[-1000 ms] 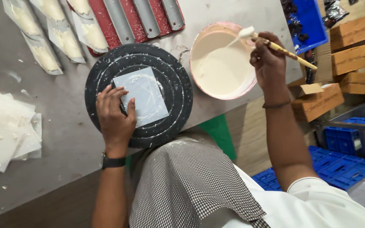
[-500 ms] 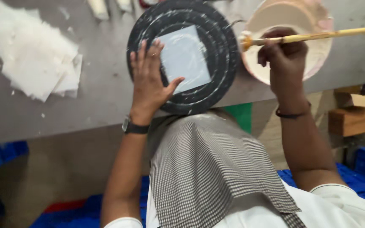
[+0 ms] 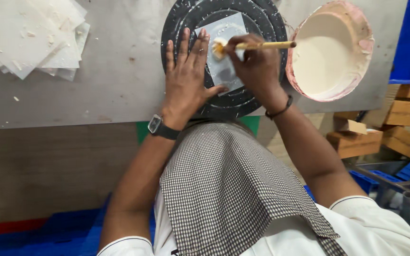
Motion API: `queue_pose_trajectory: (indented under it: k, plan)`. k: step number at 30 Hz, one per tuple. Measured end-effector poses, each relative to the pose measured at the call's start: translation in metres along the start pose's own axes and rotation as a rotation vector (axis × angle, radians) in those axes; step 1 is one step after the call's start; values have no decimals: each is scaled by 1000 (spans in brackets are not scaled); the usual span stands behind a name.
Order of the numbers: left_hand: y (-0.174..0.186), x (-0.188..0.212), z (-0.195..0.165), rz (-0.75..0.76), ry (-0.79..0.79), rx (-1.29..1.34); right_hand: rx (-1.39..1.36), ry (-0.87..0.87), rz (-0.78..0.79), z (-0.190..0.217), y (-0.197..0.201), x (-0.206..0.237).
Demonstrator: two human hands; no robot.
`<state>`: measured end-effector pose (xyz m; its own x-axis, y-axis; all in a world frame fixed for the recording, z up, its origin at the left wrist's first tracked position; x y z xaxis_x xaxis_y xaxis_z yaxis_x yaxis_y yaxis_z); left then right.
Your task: The person repeatedly brushes a white paste onto small square sheets placed on a rotating tray, then transfers each coated sheet to a drying rack. The process is repeated for multiple sheets using a brush and a bowl of paste.
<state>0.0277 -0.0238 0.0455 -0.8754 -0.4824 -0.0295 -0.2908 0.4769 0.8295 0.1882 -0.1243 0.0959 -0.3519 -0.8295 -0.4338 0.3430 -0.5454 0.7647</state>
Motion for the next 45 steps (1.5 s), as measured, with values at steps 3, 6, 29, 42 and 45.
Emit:
queue_pose_trajectory:
  k: [3, 6, 29, 42, 45]
  plan:
    - [-2, 0, 0, -10, 4, 7, -57, -134, -34, -4, 5, -4]
    - [-3, 1, 1, -30, 7, 22, -149, -1, 47, -6, 2, 1]
    - [8, 6, 17, -3, -12, -30, -192, 126, 31, -6, 5, 34]
    - [38, 20, -15, 8, 17, -158, -176, -330, -263, -160, 118, 74]
    - [53, 29, -21, 23, 71, -58, -307, -527, -206, -193, 105, 94]
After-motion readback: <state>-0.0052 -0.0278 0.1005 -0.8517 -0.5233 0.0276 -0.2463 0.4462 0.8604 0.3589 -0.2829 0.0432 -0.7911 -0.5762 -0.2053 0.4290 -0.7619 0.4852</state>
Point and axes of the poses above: each hand's wrist, its own x-axis away from the middle knuckle, its own y-axis out of the back of the hand, z = x × y, the point moved 2 cm from there along -x, towards the middle knuckle, and after that the axes turned 1 degree about x, right-handed, at the moved point
